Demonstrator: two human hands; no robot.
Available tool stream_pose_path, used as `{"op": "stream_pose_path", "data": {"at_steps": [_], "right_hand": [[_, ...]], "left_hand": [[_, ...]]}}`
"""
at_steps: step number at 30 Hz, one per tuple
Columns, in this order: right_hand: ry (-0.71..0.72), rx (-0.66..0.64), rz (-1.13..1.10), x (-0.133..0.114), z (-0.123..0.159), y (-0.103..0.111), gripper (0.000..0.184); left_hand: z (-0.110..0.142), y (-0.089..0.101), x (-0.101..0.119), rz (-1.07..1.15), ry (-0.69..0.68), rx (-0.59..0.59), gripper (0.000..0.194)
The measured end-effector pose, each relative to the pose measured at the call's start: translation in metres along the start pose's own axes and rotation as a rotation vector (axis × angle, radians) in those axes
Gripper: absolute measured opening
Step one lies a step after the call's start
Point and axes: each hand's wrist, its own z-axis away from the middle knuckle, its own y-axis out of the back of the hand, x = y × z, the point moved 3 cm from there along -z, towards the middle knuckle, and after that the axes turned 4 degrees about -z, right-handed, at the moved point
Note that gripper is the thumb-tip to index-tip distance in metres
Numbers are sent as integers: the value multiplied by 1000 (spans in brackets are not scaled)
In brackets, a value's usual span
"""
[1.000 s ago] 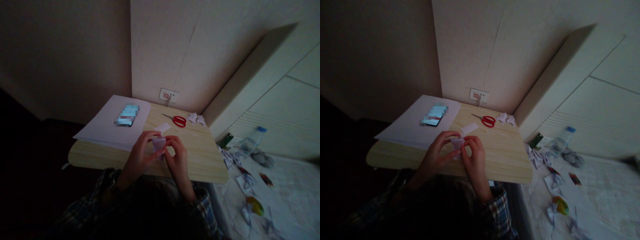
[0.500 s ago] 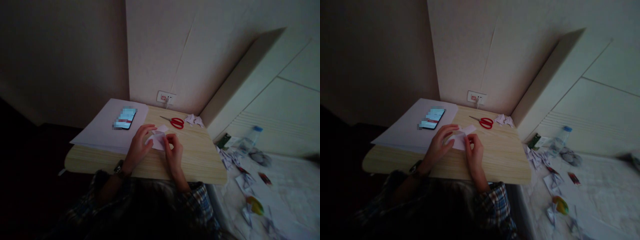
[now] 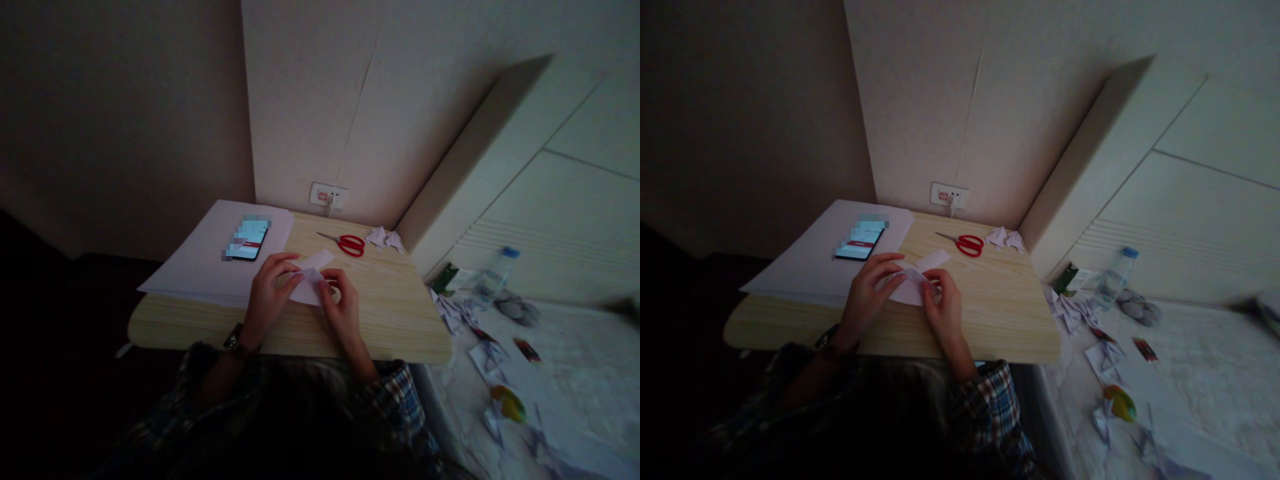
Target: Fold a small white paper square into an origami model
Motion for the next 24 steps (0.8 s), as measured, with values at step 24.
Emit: {"op": "stream_pose_path", "data": {"at_steps": [24], "right_hand": [[-76,127,-136,0,3,6,15]], "left_hand": [[6,-4,-1,206,332,-147,29]]}}
